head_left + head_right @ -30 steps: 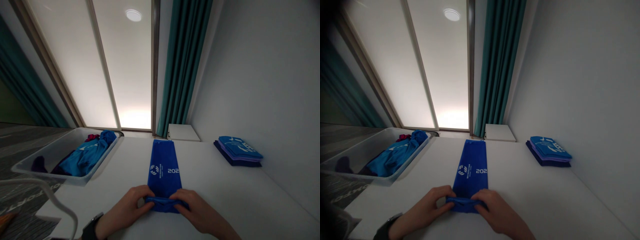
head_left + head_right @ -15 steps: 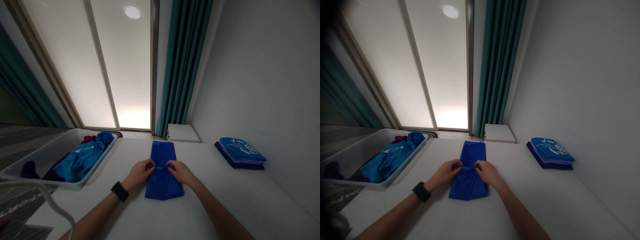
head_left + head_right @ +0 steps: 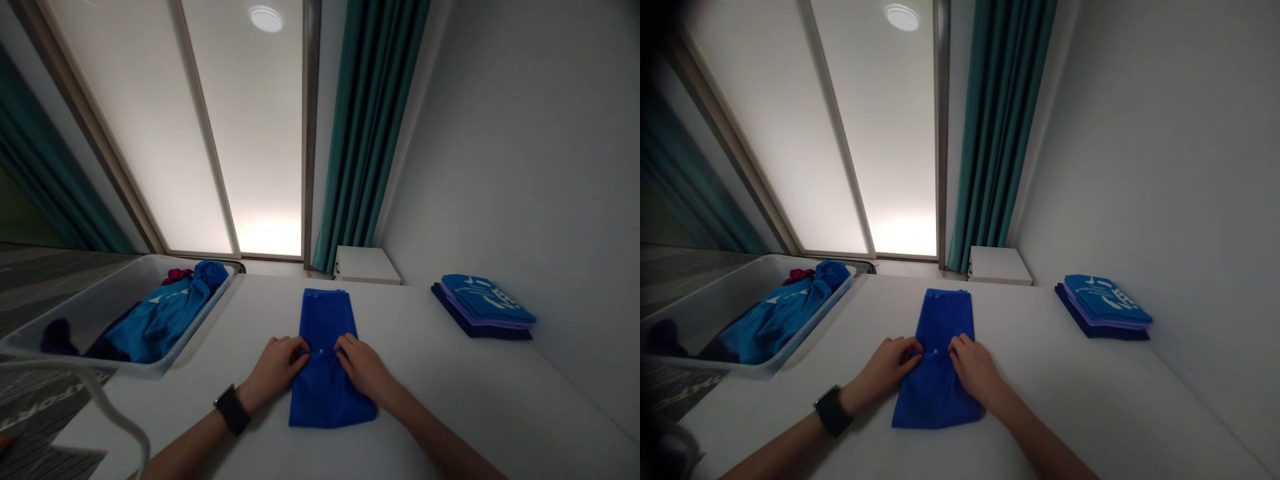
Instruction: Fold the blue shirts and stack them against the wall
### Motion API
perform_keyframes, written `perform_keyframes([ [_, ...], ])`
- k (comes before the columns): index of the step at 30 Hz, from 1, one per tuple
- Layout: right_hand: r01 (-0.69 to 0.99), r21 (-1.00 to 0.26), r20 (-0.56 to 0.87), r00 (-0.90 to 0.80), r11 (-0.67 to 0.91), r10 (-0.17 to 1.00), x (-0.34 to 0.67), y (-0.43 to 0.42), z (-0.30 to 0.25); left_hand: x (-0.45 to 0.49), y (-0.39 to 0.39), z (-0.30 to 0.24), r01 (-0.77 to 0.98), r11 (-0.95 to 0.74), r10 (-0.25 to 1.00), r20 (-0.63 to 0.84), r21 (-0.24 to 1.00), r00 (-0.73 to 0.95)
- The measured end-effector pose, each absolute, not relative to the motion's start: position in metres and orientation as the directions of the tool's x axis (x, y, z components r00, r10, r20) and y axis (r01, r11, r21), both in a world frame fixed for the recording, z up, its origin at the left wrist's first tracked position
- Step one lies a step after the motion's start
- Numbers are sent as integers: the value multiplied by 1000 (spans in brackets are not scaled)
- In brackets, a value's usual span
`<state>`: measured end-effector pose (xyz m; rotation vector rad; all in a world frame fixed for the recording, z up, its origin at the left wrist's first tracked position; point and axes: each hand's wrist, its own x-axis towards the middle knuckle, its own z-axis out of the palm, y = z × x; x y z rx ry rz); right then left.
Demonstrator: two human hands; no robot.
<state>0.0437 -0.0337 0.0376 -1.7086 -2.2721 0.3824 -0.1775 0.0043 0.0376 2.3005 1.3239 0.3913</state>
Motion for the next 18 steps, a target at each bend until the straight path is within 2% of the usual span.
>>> perform_keyframes([
  [9, 928, -187, 35, -322, 323, 946, 30, -76, 55, -186, -32, 40, 704, -400, 864, -15, 586, 503],
  [18, 904, -333, -141, -329, 268, 934, 31, -52, 67, -183, -30, 43, 698, -366, 881, -13, 616, 473],
])
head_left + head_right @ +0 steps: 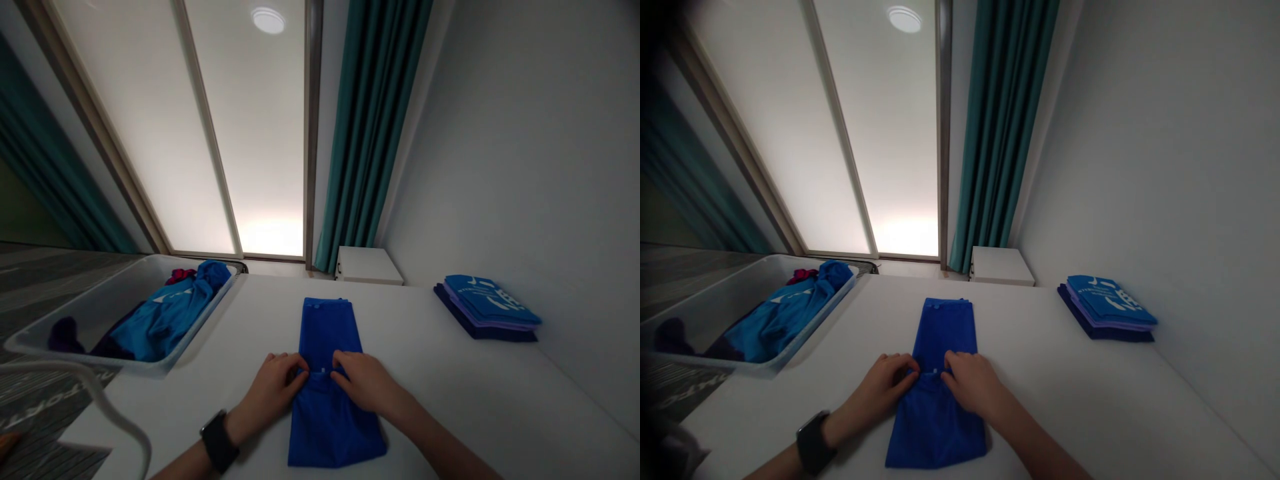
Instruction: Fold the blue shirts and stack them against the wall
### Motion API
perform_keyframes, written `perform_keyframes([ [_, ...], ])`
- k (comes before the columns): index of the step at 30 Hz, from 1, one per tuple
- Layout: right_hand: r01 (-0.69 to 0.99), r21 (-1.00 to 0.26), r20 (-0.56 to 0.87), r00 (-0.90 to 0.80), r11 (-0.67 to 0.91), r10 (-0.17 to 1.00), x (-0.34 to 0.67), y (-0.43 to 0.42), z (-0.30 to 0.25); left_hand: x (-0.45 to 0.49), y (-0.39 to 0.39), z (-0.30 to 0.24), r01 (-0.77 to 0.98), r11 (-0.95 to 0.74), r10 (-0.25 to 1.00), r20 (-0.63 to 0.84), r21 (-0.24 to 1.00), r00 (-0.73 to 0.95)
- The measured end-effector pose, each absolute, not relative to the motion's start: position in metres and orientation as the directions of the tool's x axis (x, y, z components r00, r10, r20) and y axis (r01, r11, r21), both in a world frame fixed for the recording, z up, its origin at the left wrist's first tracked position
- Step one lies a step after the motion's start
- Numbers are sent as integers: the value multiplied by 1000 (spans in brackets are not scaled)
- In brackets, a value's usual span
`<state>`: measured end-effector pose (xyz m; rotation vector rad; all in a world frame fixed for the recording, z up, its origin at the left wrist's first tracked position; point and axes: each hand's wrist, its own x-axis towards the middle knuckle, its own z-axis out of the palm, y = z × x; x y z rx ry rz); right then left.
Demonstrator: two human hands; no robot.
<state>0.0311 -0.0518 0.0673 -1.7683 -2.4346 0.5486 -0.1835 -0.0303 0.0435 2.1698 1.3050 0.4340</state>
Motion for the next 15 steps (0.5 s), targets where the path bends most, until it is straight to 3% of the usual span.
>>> perform_keyframes([
  [8, 777, -577, -34, -331, 252, 943, 42, -46, 68, -186, -24, 61, 616, -306, 900, 9, 726, 436],
  [15, 855, -462, -30, -282, 237, 959, 42, -24, 49, -182, -1, 44, 658, -352, 890, 21, 665, 455],
])
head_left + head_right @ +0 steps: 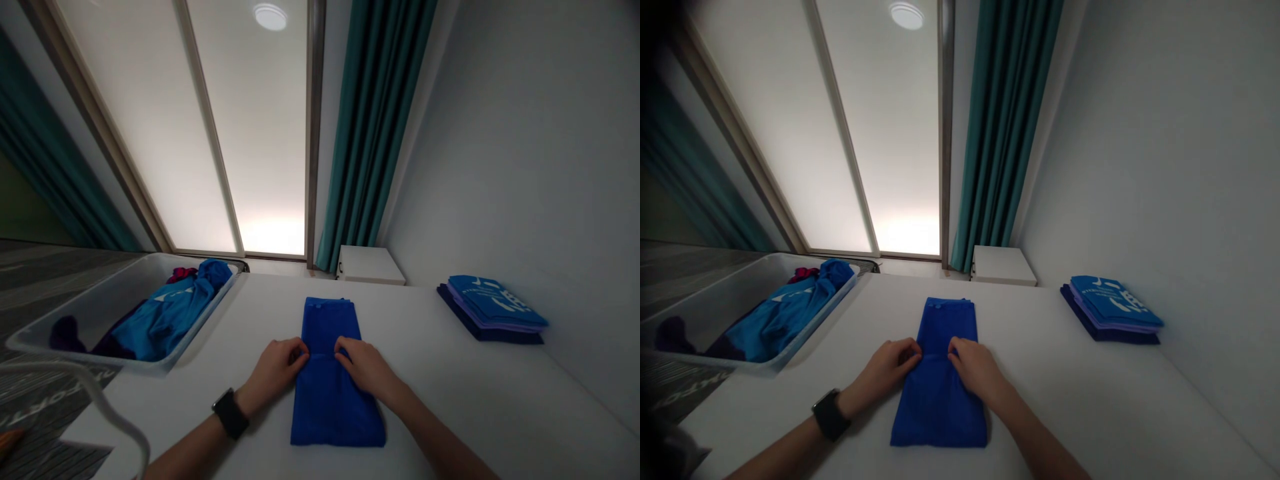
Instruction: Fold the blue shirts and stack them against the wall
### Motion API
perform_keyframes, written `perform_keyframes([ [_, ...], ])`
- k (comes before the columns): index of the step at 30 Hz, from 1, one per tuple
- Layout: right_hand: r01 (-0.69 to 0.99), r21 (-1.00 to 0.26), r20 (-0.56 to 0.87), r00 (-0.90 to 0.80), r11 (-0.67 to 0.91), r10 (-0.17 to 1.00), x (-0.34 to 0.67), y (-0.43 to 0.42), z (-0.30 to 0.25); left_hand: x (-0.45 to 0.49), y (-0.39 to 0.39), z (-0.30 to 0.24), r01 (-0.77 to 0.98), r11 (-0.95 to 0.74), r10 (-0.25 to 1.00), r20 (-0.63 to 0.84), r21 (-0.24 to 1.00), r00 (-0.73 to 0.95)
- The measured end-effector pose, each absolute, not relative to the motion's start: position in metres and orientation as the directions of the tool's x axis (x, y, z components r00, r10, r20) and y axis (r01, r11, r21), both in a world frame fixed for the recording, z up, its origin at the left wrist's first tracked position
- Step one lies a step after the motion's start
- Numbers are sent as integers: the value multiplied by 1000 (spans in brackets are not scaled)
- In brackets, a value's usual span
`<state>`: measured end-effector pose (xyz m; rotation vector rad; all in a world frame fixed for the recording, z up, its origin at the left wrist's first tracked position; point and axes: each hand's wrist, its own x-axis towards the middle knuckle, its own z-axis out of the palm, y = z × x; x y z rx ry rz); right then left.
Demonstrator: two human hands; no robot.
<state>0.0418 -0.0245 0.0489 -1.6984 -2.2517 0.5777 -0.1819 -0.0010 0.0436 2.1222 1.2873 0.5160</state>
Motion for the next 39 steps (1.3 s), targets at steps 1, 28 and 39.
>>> perform_keyframes([
  [1, 862, -450, -24, -275, 235, 961, 42, -24, 45, -182, 0, 41, 654, -357, 891, 33, 667, 452],
  [28, 875, -409, 37, -269, 260, 962, 41, -27, 37, -186, 0, 40, 671, -365, 891, 33, 646, 452],
  [39, 826, -509, 130, -204, 242, 970, 46, -29, 41, -185, 2, 38, 521, -296, 895, 42, 801, 443],
])
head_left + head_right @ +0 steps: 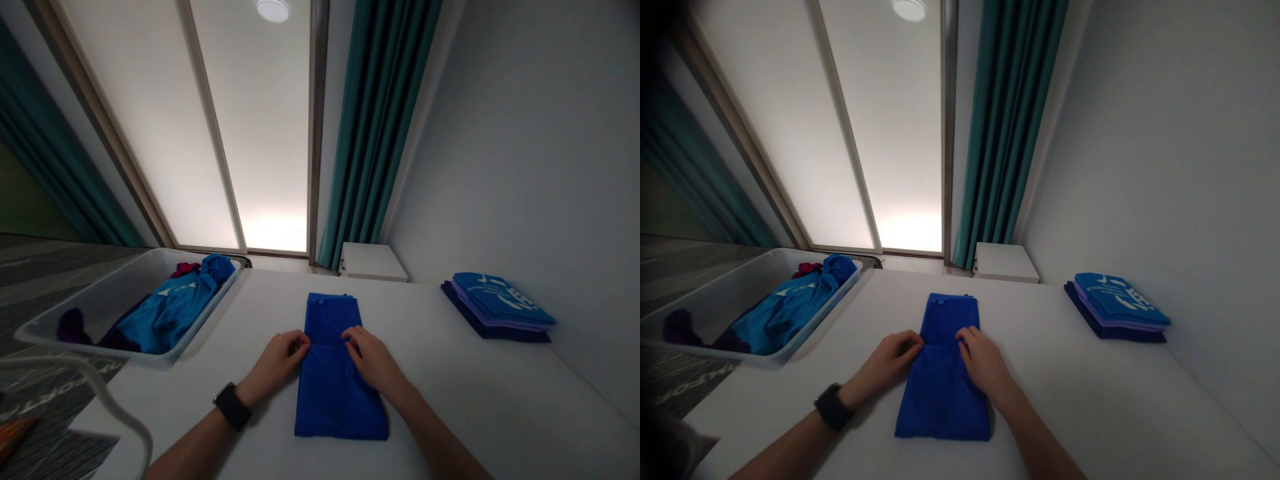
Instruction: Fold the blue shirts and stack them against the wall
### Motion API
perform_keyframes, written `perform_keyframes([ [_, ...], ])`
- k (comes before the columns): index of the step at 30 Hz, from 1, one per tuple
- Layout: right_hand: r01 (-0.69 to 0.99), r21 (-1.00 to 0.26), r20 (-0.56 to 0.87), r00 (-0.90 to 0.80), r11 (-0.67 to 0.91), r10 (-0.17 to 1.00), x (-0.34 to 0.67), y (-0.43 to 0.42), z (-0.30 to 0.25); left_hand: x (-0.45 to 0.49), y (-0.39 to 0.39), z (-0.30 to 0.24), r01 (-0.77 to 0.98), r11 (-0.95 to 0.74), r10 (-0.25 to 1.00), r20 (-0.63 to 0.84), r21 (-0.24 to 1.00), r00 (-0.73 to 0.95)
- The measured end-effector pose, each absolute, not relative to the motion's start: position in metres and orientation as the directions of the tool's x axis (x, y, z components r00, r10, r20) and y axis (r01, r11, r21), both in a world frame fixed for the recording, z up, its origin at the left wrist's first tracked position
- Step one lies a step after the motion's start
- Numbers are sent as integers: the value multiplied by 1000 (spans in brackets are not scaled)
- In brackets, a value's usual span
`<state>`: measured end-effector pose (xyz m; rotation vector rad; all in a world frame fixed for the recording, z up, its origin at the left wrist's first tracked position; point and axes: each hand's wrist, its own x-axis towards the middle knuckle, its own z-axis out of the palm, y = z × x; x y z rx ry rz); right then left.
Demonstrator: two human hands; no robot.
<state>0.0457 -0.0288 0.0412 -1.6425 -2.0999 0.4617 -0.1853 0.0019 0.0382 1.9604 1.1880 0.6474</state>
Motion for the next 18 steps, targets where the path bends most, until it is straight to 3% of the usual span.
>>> perform_keyframes([
  [12, 832, -495, 120, -220, 250, 968, 46, -29, 35, -196, 11, 35, 627, -263, 950, 84, 733, 301],
  [18, 830, -495, 135, -219, 258, 966, 47, -27, 32, -190, 4, 40, 595, -295, 925, 68, 748, 373],
])
